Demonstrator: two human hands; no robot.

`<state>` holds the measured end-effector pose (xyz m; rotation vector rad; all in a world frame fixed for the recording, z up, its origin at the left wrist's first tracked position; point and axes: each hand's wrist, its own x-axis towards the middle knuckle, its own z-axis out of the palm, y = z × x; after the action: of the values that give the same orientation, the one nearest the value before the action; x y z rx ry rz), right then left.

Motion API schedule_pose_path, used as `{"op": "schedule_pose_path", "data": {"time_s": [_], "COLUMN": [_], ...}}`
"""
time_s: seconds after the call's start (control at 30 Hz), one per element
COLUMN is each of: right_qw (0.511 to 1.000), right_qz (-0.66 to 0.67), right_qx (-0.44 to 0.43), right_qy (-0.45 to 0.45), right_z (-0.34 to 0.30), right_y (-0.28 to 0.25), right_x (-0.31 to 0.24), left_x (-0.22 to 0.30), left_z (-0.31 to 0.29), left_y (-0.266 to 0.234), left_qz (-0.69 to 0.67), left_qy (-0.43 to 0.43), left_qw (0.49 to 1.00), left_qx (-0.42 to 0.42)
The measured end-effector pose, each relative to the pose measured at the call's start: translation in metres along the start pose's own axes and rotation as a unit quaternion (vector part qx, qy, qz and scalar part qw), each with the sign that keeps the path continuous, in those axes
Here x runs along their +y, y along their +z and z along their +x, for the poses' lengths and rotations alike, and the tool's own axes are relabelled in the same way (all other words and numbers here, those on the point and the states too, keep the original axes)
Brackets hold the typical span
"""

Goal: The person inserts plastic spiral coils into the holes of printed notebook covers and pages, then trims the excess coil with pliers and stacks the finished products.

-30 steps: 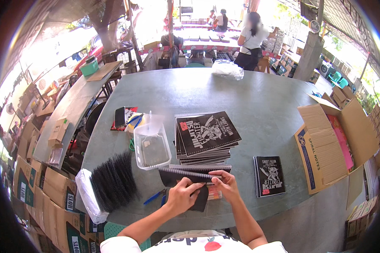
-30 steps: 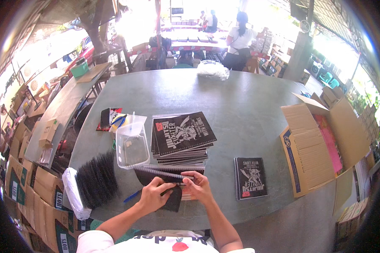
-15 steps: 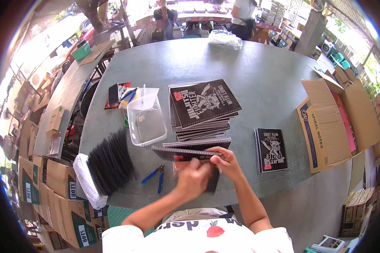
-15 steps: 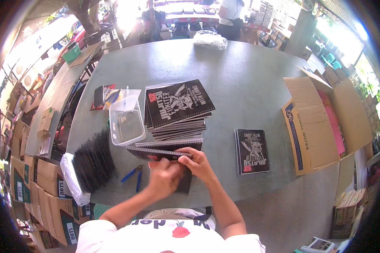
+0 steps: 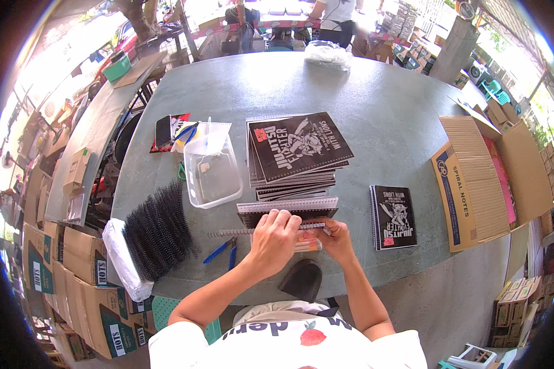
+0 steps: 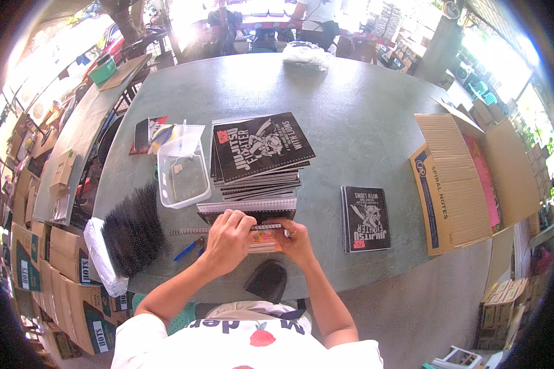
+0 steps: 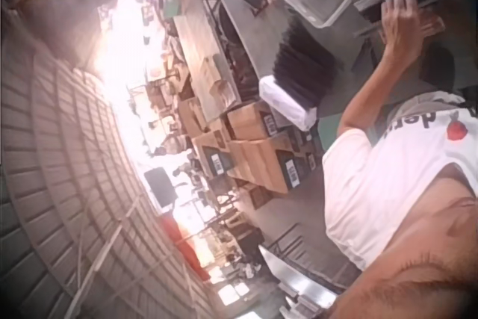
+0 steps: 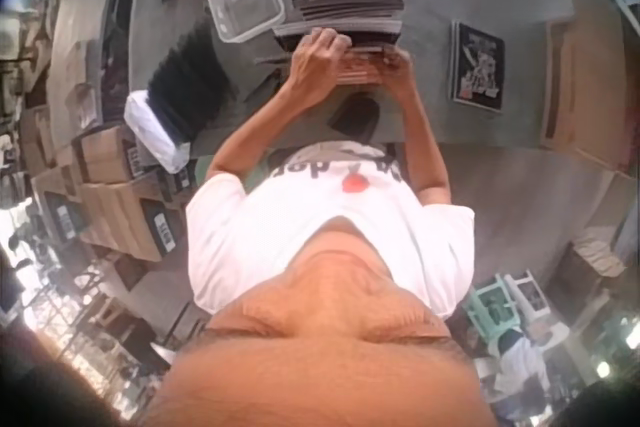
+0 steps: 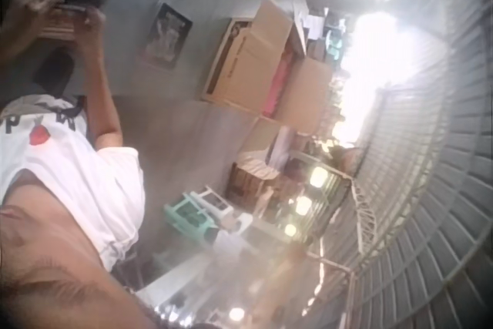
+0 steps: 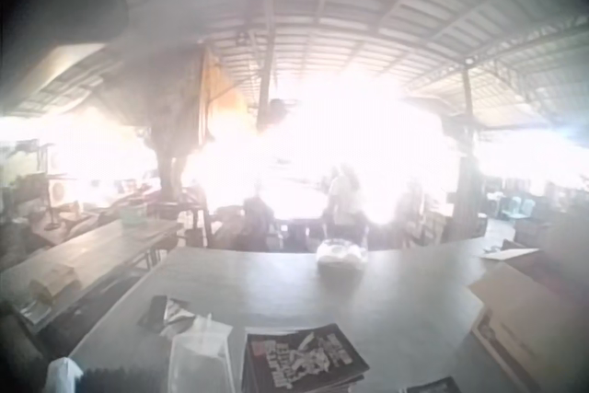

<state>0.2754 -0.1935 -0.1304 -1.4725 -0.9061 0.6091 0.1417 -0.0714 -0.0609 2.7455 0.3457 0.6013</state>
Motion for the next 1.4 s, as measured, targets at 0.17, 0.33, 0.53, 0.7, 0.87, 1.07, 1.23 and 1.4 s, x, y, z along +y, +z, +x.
{"op": "schedule_pose_path", "data": {"time_s": [0.17,0.33,0.53,0.7,0.87,1.07,1.23,1.4], "right_qw": [0.999,0.990,0.988,0.981,0.996,0.895,0.882,0.909], "right_qz": [-0.032,-0.119,-0.126,-0.182,-0.079,-0.383,-0.345,-0.339], "right_qx": [0.022,0.051,0.068,0.066,-0.008,-0.146,-0.199,-0.191], "right_qy": [0.002,-0.061,-0.062,-0.026,-0.029,-0.177,-0.251,-0.149], "right_z": [-0.001,-0.006,-0.005,-0.004,0.004,0.022,0.050,0.087], "right_y": [-0.002,0.000,0.000,0.004,-0.011,0.037,0.119,0.140], "right_x": [0.011,-0.004,0.003,0.001,-0.019,-0.107,-0.081,-0.071], "left_x": [0.013,0.012,0.015,0.015,0.007,-0.087,-0.090,-0.116], "left_z": [0.021,0.021,0.022,0.031,-0.026,-0.146,-0.146,-0.190], "left_y": [0.014,0.017,0.022,0.023,0.002,0.009,0.022,0.021], "left_qz": [-0.050,-0.085,-0.084,-0.089,-0.085,0.116,0.096,-0.048], "left_qy": [0.063,0.081,0.099,0.055,0.095,-0.223,-0.260,-0.399], "left_qw": [0.997,0.993,0.991,0.994,0.982,0.961,0.949,0.915], "left_qx": [0.015,-0.017,-0.013,-0.031,0.142,-0.115,-0.149,-0.020]}}
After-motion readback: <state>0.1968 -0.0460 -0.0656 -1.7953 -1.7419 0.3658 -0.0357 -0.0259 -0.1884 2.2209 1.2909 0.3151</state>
